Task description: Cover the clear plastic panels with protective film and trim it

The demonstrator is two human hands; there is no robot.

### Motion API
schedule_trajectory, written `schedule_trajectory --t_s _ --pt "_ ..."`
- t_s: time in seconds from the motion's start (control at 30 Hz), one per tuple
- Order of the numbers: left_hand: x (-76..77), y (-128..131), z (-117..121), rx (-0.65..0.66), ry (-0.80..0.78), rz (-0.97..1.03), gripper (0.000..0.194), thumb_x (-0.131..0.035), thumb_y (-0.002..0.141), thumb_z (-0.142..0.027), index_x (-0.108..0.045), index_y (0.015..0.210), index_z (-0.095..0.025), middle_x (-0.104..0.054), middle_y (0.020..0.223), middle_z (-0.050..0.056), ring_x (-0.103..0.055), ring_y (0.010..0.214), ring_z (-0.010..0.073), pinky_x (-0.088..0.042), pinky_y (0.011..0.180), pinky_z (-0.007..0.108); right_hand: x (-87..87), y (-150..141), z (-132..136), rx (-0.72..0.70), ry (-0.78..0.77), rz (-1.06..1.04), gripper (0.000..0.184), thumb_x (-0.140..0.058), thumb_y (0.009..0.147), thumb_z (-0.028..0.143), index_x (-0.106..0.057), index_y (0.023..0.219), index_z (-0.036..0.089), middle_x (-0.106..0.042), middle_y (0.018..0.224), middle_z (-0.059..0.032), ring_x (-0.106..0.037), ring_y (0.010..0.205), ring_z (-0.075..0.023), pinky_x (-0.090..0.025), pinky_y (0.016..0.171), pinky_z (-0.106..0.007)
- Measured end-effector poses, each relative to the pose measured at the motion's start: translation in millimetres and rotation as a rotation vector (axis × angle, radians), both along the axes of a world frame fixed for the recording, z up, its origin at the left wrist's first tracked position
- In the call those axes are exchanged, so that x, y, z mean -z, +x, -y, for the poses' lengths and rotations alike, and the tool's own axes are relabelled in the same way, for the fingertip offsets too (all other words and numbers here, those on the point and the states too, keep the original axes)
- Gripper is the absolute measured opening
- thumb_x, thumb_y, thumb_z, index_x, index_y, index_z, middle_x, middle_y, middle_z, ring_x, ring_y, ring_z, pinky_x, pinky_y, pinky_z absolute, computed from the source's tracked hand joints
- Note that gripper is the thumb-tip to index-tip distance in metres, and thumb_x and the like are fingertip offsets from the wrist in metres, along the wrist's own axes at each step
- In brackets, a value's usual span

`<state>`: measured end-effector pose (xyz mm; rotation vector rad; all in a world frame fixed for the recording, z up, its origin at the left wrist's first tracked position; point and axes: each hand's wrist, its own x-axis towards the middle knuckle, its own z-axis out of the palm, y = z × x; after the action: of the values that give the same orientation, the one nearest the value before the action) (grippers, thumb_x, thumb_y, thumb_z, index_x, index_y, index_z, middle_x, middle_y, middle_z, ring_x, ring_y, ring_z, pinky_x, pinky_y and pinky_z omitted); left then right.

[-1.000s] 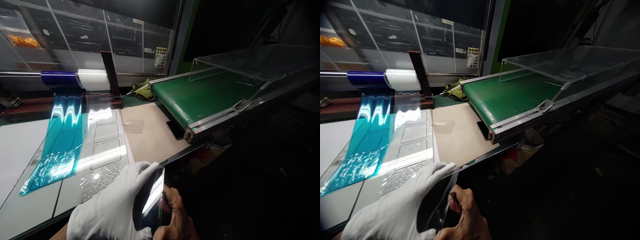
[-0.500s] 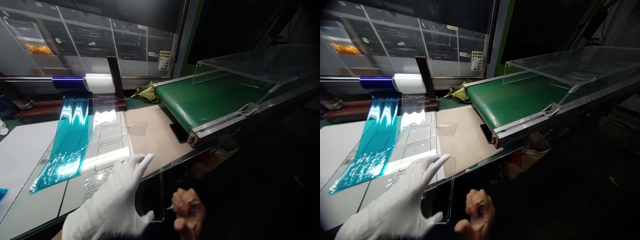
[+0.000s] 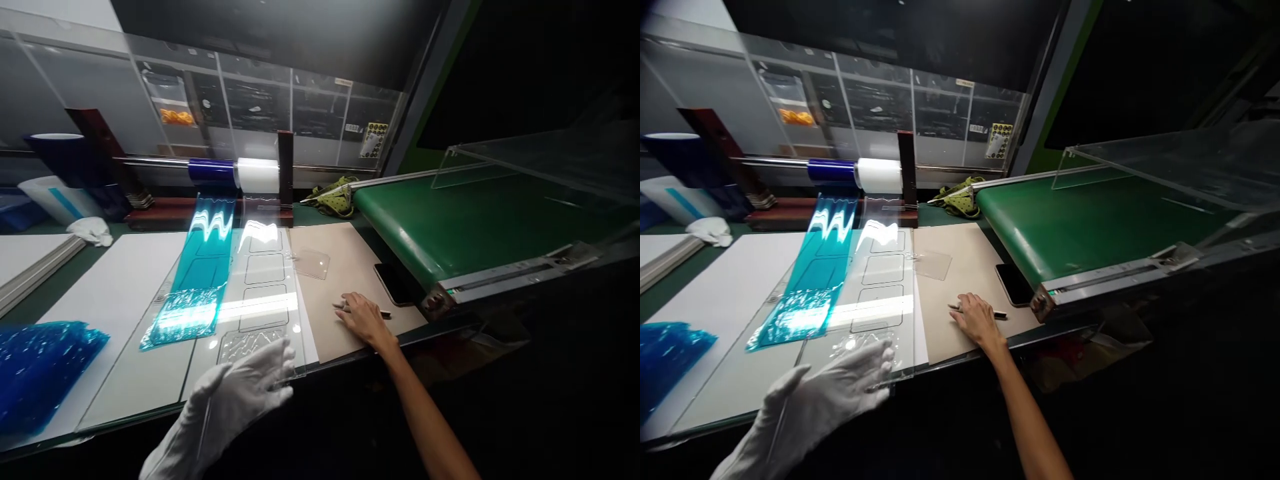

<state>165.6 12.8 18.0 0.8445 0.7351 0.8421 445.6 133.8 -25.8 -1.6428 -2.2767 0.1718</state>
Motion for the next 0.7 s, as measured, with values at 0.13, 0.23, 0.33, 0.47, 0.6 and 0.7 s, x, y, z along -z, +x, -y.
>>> schedule_trajectory --t_s 0.13,0.23,0.33,0.47,0.6,0.7 --pt "7.0 2.9 3.8 -0.021 -0.291 0.51 0.109 -0.024 0.068 -0.085 -0.032 0.141 -0.004 -0.032 0.147 0.022 -0.034 0.136 0.0342 -0.03 0.108 0.055 -33.1 -25.1 23.5 -0.171 0.1 -0.038 0.068 -0.059 0.084 0.047 -0.038 0.138 0.012 -0.051 0.136 -0.0188 -0.047 0.126 -0.0315 -0.036 0.106 -0.048" --pt "4.2 9.4 -0.5 -0.033 -0.357 0.613 0.105 -0.025 0.071 -0.082 -0.028 0.141 -0.003 -0.032 0.147 0.022 -0.033 0.137 0.032 -0.028 0.11 0.054 -63.0 -56.4 53.6 -0.435 0.14 -0.079 0.096 -0.065 0.076 0.055 -0.019 0.148 0.012 -0.043 0.144 -0.0189 -0.039 0.134 -0.033 -0.026 0.113 -0.055" --pt "1.1 13.7 -7.1 0.003 -0.309 0.687 0.102 -0.02 0.074 -0.081 -0.025 0.143 -0.006 -0.037 0.144 0.02 -0.036 0.135 0.0293 -0.024 0.112 0.05 -76.1 -86.7 69.4 -0.605 0.101 -0.063 0.109 -0.066 0.072 0.059 -0.009 0.15 0.009 -0.037 0.148 -0.022 -0.033 0.137 -0.0347 -0.018 0.115 -0.058" --pt "1.2 17.6 -19.6 0.068 -0.214 0.821 0.099 -0.018 0.077 -0.08 -0.025 0.145 -0.009 -0.041 0.141 0.019 -0.041 0.13 0.0312 -0.027 0.11 0.051 -72.7 -106.3 66.6 -0.658 0.066 -0.02 0.113 -0.066 0.071 0.059 -0.006 0.15 0.006 -0.037 0.146 -0.025 -0.034 0.136 -0.0361 -0.016 0.114 -0.062" --pt "4.1 15.8 -32.1 0.081 -0.243 0.865 0.107 -0.028 0.072 -0.087 -0.031 0.143 -0.007 -0.036 0.144 0.022 -0.036 0.133 0.037 -0.03 0.107 0.053 -74.0 -107.1 54.7 -0.621 0.118 -0.002 0.113 -0.07 0.069 0.053 -0.006 0.149 0.005 -0.042 0.143 -0.0243 -0.039 0.134 -0.0346 -0.019 0.114 -0.062" --pt "12.9 5.5 -28.0 0.054 -0.308 0.832 0.115 -0.038 0.067 -0.089 -0.032 0.141 -0.002 -0.03 0.146 0.027 -0.028 0.136 0.0412 -0.028 0.107 0.056 -76.4 -108.4 38.4 -0.559 0.198 0.02 0.11 -0.07 0.07 0.048 -0.007 0.149 0.006 -0.045 0.14 -0.0241 -0.042 0.131 -0.0346 -0.02 0.113 -0.062"
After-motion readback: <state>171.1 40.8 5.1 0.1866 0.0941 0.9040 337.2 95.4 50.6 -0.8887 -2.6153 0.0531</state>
